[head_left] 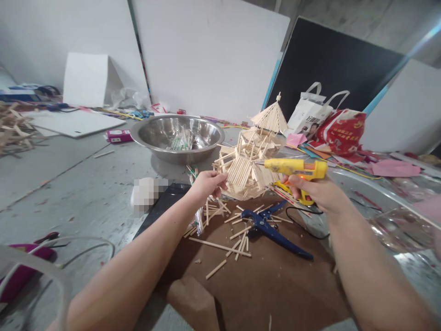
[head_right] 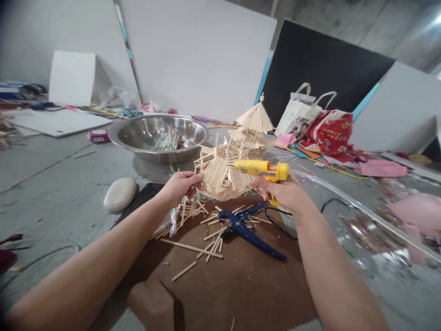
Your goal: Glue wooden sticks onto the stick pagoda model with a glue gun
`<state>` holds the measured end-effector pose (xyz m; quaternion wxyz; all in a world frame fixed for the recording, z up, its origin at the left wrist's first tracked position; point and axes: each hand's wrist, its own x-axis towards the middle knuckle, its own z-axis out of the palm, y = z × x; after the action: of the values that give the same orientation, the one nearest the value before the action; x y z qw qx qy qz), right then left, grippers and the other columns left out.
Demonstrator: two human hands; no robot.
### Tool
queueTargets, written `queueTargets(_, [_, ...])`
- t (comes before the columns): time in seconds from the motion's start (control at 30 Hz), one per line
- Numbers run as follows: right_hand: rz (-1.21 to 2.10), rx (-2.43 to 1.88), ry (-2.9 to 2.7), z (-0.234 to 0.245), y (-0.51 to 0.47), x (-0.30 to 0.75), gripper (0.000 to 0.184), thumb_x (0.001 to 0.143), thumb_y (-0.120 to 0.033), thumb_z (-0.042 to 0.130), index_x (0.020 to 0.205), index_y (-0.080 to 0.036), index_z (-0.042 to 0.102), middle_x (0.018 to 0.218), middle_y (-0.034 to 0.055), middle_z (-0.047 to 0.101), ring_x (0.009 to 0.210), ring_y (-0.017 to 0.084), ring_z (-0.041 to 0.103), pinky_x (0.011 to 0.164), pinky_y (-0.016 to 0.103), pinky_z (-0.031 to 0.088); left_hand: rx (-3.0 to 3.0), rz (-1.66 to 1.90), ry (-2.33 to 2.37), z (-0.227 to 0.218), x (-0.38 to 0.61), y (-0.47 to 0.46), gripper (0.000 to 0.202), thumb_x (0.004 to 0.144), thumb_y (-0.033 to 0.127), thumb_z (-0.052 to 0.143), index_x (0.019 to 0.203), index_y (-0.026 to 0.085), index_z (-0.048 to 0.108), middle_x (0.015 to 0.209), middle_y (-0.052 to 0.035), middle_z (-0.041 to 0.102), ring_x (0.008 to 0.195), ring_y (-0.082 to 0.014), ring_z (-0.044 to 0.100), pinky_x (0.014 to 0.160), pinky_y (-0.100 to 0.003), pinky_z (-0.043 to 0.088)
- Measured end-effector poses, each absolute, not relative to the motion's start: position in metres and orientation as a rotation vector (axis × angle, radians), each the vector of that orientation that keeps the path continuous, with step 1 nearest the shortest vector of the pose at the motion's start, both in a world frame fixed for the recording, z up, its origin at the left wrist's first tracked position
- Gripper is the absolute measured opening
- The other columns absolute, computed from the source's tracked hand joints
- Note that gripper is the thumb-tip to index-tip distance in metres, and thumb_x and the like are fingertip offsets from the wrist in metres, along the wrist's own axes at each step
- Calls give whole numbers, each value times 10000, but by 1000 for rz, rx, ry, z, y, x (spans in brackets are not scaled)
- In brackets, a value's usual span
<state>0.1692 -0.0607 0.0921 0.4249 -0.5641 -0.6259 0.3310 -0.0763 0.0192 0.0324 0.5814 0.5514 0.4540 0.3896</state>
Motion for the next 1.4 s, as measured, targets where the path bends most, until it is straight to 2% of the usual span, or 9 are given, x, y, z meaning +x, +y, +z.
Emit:
queueTargets(0.1, [733, -1474, -1673, 98, -52, 165, 232, 686, -441, 562, 701, -215, 615, 422, -17, 482, 390, 118, 444, 377, 275, 359, 1292, 907, 1056, 33, -76, 19, 253, 708, 341, 546, 567, 136, 501, 509, -7, 569, 284, -41, 402, 285, -189, 269])
queueTargets(0.27, [498, -1739, -1733, 106, -38, 149, 286, 632, -487, 593, 576, -206, 596, 384, -12, 466, 342, 106, 405, 337, 259, 299, 1324, 941, 1023, 31, -77, 19, 244, 710, 323, 544, 563, 134, 497, 524, 1, 567, 294, -34, 402, 290, -179, 283])
queueTargets(0.37, [352, -1817, -1822, 113, -30, 137, 297, 623, -493, 595, 604, -198, 616, 385, -15, 446, 372, 113, 429, 361, 258, 304, 1385, 975, 979, 27, -81, 20, 248, 708, 331, 541, 572, 127, 506, 529, 3, 567, 296, -27, 398, 296, -168, 291])
queueTargets(0.53, [244, -1806, -1946, 118, -17, 128, 318, 620, -452, 592, 814, -205, 650, 601, 26, 575, 621, 198, 557, 500, 306, 396, 1395, 1023, 994, 24, -83, 16, 245, 715, 337, 526, 591, 126, 512, 499, 11, 557, 294, -27, 394, 301, -161, 300])
queueTargets(0.7, [210, -1727, -2028, 117, -8, 127, 337, 630, -424, 580, 893, -222, 640, 843, 35, 635, 814, 244, 568, 699, 369, 417, 1399, 1093, 1028, 30, -80, 9, 245, 720, 312, 512, 556, 131, 492, 450, 25, 524, 288, -30, 383, 310, -163, 283])
queueTargets(1.13, [205, -1701, -2102, 123, -5, 118, 344, 636, -442, 572, 878, -209, 642, 852, 34, 642, 789, 214, 579, 701, 343, 432, 1435, 1144, 1032, 21, -80, 14, 299, 704, 396, 502, 553, 138, 494, 477, 11, 544, 302, -34, 384, 316, -167, 267])
queueTargets(1.4, [204, -1711, -2101, 126, -7, 115, 333, 626, -455, 575, 815, -192, 653, 786, 39, 652, 740, 205, 585, 678, 338, 435, 1449, 1137, 1034, 20, -80, 15, 307, 708, 400, 497, 550, 137, 491, 468, 8, 538, 300, -31, 376, 316, -163, 262])
